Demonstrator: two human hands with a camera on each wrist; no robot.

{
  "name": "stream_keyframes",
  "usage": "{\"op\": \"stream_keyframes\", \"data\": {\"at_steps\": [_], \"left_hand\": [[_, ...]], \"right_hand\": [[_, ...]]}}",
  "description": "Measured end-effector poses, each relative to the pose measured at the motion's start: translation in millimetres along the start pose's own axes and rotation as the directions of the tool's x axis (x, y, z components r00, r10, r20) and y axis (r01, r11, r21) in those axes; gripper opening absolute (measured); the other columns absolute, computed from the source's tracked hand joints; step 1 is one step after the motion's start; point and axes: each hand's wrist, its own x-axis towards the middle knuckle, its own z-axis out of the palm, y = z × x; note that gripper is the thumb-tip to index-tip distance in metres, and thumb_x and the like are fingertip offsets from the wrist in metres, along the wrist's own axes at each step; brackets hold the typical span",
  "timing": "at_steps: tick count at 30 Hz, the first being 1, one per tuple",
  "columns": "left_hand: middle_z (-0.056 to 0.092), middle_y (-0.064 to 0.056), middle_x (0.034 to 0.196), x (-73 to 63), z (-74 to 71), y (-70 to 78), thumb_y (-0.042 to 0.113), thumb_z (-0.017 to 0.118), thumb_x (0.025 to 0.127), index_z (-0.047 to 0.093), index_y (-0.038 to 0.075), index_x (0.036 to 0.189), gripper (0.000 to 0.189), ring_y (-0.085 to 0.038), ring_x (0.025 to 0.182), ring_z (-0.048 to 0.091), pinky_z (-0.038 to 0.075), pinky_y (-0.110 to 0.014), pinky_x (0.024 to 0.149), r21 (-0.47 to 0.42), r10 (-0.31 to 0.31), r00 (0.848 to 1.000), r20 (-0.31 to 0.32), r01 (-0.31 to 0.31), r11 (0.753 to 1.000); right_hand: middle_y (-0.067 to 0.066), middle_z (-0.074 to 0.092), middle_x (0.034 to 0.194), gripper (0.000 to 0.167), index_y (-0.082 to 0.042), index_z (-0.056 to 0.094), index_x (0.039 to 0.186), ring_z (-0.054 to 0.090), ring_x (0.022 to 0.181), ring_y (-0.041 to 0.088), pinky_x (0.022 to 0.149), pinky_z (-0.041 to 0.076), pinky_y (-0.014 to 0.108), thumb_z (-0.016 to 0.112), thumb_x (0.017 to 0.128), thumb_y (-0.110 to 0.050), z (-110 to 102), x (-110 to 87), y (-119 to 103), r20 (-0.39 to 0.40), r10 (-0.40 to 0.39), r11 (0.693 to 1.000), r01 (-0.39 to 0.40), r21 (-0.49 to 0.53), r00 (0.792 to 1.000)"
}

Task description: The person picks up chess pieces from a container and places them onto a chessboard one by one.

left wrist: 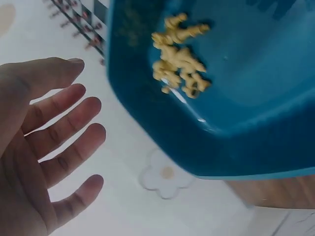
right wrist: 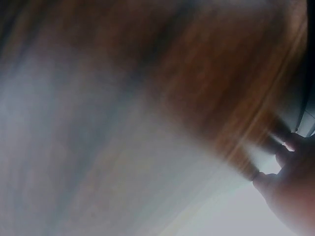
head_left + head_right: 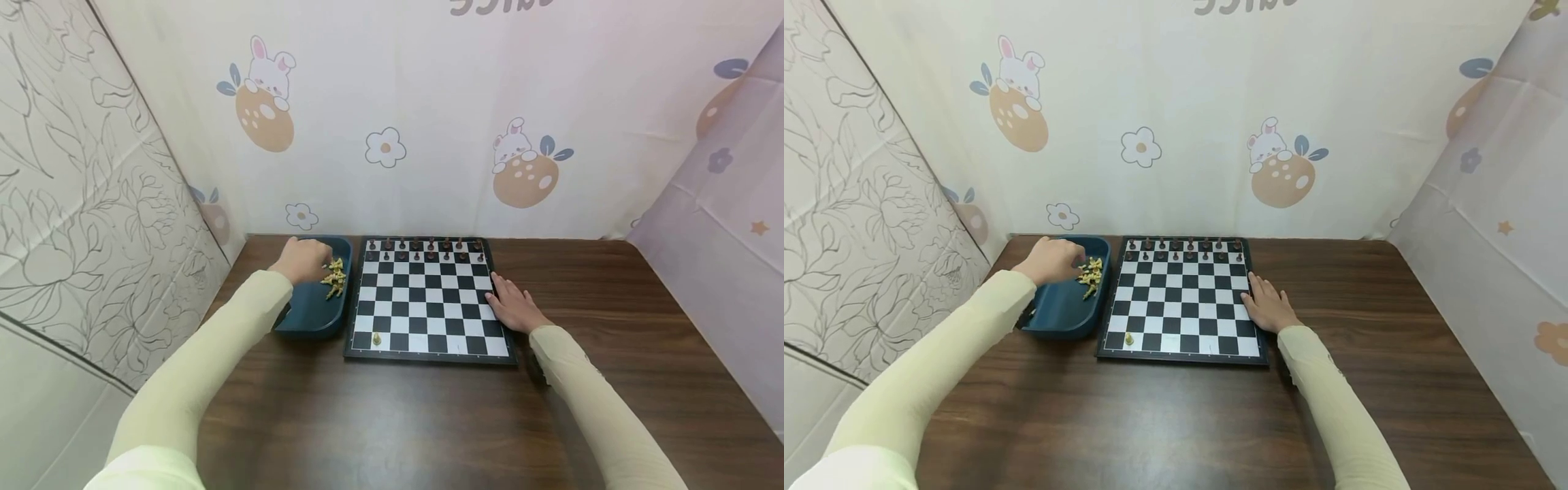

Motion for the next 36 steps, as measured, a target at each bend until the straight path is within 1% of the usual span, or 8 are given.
{"op": "stream_keyframes", "data": {"at_steps": [4,9,12,16,21,25,31,36], "left_hand": [[0.07,-0.008,0.101,13.5,10.2,-15.1,0.019,0.068,0.086,0.071,0.007,0.106,0.023,-0.026,0.089,0.064,0.042,-0.05,0.081,-0.038,-0.043,0.998,0.043,0.045,0.998],[0.069,-0.008,0.101,32.4,28.7,-31.0,0.016,0.066,0.085,0.071,0.009,0.102,0.02,-0.027,0.091,0.063,0.04,-0.054,0.085,-0.045,-0.084,0.995,0.053,0.087,0.995],[0.069,-0.007,0.101,41.8,36.7,-35.2,0.014,0.066,0.084,0.071,0.01,0.1,0.017,-0.026,0.091,0.062,0.039,-0.054,0.086,-0.048,-0.106,0.993,0.059,0.109,0.993],[0.068,-0.008,0.101,48.3,41.7,-33.2,0.013,0.066,0.084,0.071,0.009,0.102,0.019,-0.027,0.091,0.061,0.039,-0.055,0.088,-0.061,-0.118,0.988,0.104,0.125,0.99],[0.067,-0.009,0.087,51.8,43.3,-26.1,0.008,0.062,0.086,0.071,0.005,0.097,0.015,-0.025,0.078,0.06,0.044,-0.049,0.08,-0.051,-0.103,0.981,0.162,0.113,0.992],[0.067,-0.008,0.085,52.9,48.0,-24.9,0.01,0.065,0.086,0.07,0.005,0.098,0.014,-0.022,0.073,0.059,0.048,-0.044,0.073,-0.011,-0.094,0.986,0.138,0.096,0.995],[0.067,-0.011,0.102,58.3,56.5,-21.5,0.012,0.066,0.088,0.066,0.005,0.113,0.026,-0.027,0.09,0.063,0.05,-0.047,0.08,0.009,-0.097,0.99,0.104,0.097,0.995],[0.066,-0.011,0.102,62.8,64.3,-18.6,0.009,0.062,0.091,0.068,0.007,0.111,0.021,-0.028,0.092,0.062,0.05,-0.047,0.081,0.027,-0.088,0.992,0.089,0.086,0.996]], "right_hand": [[0.027,0.007,0.154,0.067,0.0,0.003,0.151,0.006,0.14,0.044,0.106,0.001,0.064,0.025,0.103,-0.041,-0.6,0.1,-0.5,0.001,0.011,1.0,-0.011,-0.007,1.0],[0.026,0.007,0.155,0.068,0.0,0.002,0.151,0.005,0.141,0.043,0.107,0.001,0.063,0.024,0.102,-0.042,0.7,0.1,0.0,0.004,0.02,1.0,-0.02,-0.014,1.0],[0.026,0.007,0.154,0.068,0.0,0.002,0.151,0.005,0.141,0.043,0.107,0.001,0.063,0.023,0.102,-0.043,1.1,-0.5,0.7,0.0,0.014,1.0,-0.014,-0.015,1.0],[0.026,0.008,0.155,0.068,-0.001,0.003,0.151,0.006,0.141,0.043,0.106,0.001,0.063,0.024,0.102,-0.042,1.4,-2.3,0.8,-0.008,0.005,1.0,-0.005,-0.007,1.0],[0.024,0.009,0.155,0.066,-0.001,0.004,0.151,0.007,0.141,0.042,0.106,0.003,0.064,0.025,0.103,-0.04,1.3,-4.0,1.5,-0.02,-0.006,1.0,0.006,-0.023,1.0],[0.024,0.009,0.155,0.066,-0.001,0.004,0.151,0.008,0.141,0.043,0.106,0.003,0.064,0.026,0.103,-0.039,2.0,-4.4,-0.4,-0.024,-0.004,0.999,0.003,-0.033,1.0],[0.025,0.009,0.155,0.066,0.0,0.005,0.151,0.008,0.141,0.042,0.107,0.003,0.063,0.026,0.103,-0.039,1.1,-4.8,-1.2,-0.026,-0.004,1.0,0.003,-0.028,1.0],[0.025,0.009,0.155,0.066,0.0,0.005,0.151,0.008,0.141,0.042,0.107,0.003,0.063,0.027,0.102,-0.038,1.7,-4.8,-0.8,-0.026,-0.009,1.0,0.009,-0.023,1.0]]}}
